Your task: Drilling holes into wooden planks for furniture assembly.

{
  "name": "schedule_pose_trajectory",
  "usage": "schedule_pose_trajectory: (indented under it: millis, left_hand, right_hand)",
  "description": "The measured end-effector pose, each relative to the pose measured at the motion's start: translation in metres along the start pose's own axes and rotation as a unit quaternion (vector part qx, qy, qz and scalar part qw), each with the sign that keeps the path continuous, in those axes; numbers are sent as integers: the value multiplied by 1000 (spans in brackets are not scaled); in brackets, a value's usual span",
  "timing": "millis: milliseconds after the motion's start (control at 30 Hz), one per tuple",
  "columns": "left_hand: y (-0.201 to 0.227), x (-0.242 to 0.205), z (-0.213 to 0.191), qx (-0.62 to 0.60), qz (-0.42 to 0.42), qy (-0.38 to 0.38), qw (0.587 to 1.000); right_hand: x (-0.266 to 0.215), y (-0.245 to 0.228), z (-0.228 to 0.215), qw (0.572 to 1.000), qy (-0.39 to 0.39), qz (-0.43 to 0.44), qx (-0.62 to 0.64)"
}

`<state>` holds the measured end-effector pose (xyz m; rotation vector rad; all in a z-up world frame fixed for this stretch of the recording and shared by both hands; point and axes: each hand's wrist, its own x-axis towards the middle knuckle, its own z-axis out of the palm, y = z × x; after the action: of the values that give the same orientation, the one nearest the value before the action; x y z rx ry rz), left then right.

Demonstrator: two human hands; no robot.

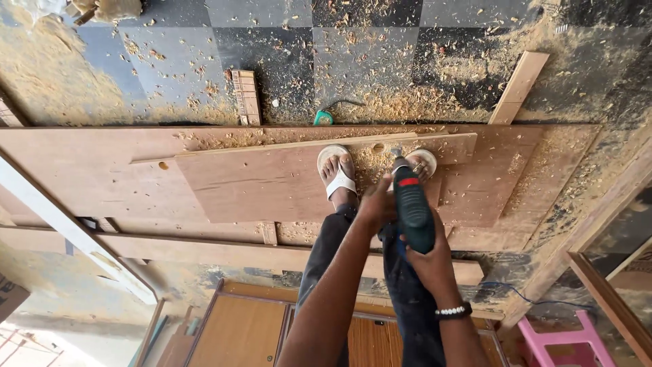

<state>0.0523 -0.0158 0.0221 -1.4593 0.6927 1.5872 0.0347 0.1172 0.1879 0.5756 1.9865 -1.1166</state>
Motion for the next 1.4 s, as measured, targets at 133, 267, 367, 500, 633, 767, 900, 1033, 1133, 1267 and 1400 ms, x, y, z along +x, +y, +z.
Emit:
schedule_pose_trajectory:
  millis: [133,267,367,500,633,767,900,1033,1133,1267,1400]
  left_hand:
    - [-11,68,-42,334,252,191,888]
    - [60,35,-27,669,334,226,625]
    - [69,68,-31,762,283,202,547]
    - [11,149,-71,831,310,219,408]
    - [17,100,-57,780,357,196,475]
    - [-28,122,-87,814,412,173,370]
    - [-5,131,-68,749,399,185,496]
    - [58,143,-34,684,370,187,600]
    - [83,167,-21,745,269,126,597]
    - [66,202,-27,770,303,146,542]
    - [51,189,-31,724,329,206,570]
  right_hand:
    - [14,-13,9,969,81,123,199]
    - [32,0,9,957,110,109,246]
    - [28,-7,-3,961,97,144,214]
    - [18,18,-4,963,109,141,202]
    - [11,20,-1,948,135,152,245]
    - [10,30,-1,942,142,149,266]
    - [12,31,-15,948,129,174,234]
    - [12,46,-22,945,133,173,242]
    - [12,45,-26,942,135,168,256]
    - [15,43,-29,938,142,165,269]
    - [12,59,-29,936,140,179,268]
